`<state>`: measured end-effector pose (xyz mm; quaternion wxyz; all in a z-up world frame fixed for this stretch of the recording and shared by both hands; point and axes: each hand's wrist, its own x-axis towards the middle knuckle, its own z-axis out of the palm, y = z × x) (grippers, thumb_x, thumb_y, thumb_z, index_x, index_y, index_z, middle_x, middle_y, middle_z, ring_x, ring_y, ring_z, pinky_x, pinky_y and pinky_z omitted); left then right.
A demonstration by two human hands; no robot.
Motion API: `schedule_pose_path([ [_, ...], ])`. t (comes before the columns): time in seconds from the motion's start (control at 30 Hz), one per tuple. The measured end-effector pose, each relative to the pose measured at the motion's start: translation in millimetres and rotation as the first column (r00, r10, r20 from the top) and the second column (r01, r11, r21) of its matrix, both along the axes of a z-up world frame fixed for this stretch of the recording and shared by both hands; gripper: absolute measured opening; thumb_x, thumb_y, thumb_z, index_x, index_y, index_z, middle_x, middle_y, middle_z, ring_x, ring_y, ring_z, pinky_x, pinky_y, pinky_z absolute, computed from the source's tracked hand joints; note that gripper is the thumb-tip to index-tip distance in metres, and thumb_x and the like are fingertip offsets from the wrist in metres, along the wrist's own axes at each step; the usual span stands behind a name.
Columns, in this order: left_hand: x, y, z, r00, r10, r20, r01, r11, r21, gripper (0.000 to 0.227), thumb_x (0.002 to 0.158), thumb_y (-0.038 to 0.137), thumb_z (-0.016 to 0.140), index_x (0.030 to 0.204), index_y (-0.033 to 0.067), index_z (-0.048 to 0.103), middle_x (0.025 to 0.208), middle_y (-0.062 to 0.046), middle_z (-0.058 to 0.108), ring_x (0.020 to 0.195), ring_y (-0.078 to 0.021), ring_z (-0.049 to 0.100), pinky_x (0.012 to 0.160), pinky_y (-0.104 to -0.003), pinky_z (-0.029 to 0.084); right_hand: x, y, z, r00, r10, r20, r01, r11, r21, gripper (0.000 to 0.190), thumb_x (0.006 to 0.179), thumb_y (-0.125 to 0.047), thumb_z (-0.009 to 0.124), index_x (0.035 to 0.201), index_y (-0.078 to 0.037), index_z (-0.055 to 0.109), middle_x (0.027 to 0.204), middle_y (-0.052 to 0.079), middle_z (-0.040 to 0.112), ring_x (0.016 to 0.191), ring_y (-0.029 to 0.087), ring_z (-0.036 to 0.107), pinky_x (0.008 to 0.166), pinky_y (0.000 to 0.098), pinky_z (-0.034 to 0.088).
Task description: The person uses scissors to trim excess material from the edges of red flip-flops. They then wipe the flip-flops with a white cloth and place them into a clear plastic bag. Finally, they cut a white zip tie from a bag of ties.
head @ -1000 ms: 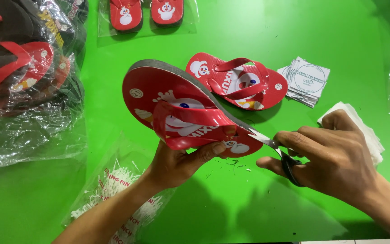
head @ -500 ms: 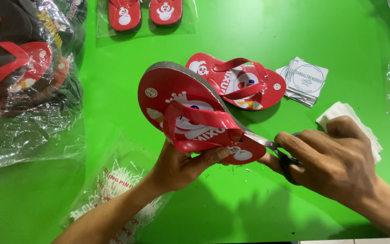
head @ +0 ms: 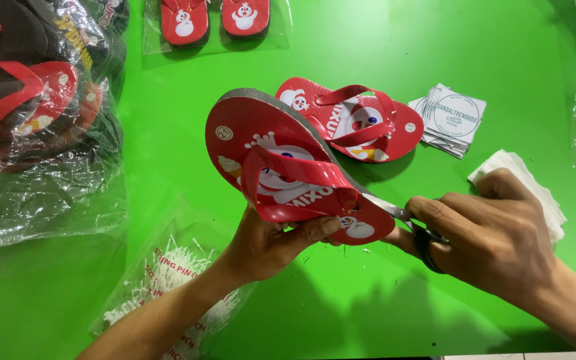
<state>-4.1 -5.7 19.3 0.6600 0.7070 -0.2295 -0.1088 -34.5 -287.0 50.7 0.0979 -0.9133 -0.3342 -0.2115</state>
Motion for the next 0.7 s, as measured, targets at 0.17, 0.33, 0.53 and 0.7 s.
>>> schedule_pose_path([
  [0.17,1.9,-0.8,3.4,1.0,-0.012,-0.008,0.012,1.0,0.001,0.029,0.094,0.027,0.072,0.115,0.0074,0.07,0.113,-0.005,0.075,0.109,-0.0213,0.071,0.097,-0.035,0.06,1.0,1.3,2.0,1.0,-0.007,-0.021,0.007,1.0,-0.005,0.041,0.089,-0.058,0.081,0.089,-0.019,0.068,0.059,-0.004,0.063,0.046,0.016,0.043,0.067,0.034,0.035],
  [0.33,0.8,-0.8,0.2,1.0,-0.016,-0.019,0.015,1.0,-0.025,0.029,0.093,0.023,0.074,0.117,0.007,0.069,0.116,-0.007,0.074,0.112,-0.0226,0.071,0.098,-0.035,0.063,2.1,-1.4,1.7,1.0,0.017,-0.004,-0.017,1.0,0.002,0.032,0.095,-0.044,0.077,0.088,-0.014,0.066,0.059,-0.002,0.058,0.048,0.018,0.041,0.062,0.0339,0.037],
  [0.53,2.5,-1.1,2.9,0.999,-0.014,0.03,0.014,1.0,-0.004,0.026,0.095,0.024,0.072,0.114,0.0068,0.071,0.113,-0.005,0.074,0.11,-0.0218,0.071,0.099,-0.035,0.059,1.7,1.1,-1.2,0.999,0.001,-0.054,0.0,1.0,0.025,0.037,0.09,-0.051,0.082,0.088,-0.017,0.068,0.056,-0.004,0.06,0.044,0.016,0.041,0.064,0.0336,0.034],
  [0.7,3.9,-0.3,4.0,1.0,-0.006,-0.015,0.005,1.0,-0.02,0.026,0.094,0.023,0.073,0.113,0.0052,0.071,0.111,-0.007,0.076,0.106,-0.0214,0.072,0.093,-0.034,0.063,1.1,-0.7,-14.1,0.988,-0.042,-0.147,0.061,0.99,0.127,0.04,0.082,-0.049,0.086,0.094,-0.014,0.07,0.07,-0.004,0.07,0.048,0.016,0.045,0.062,0.0341,0.034],
])
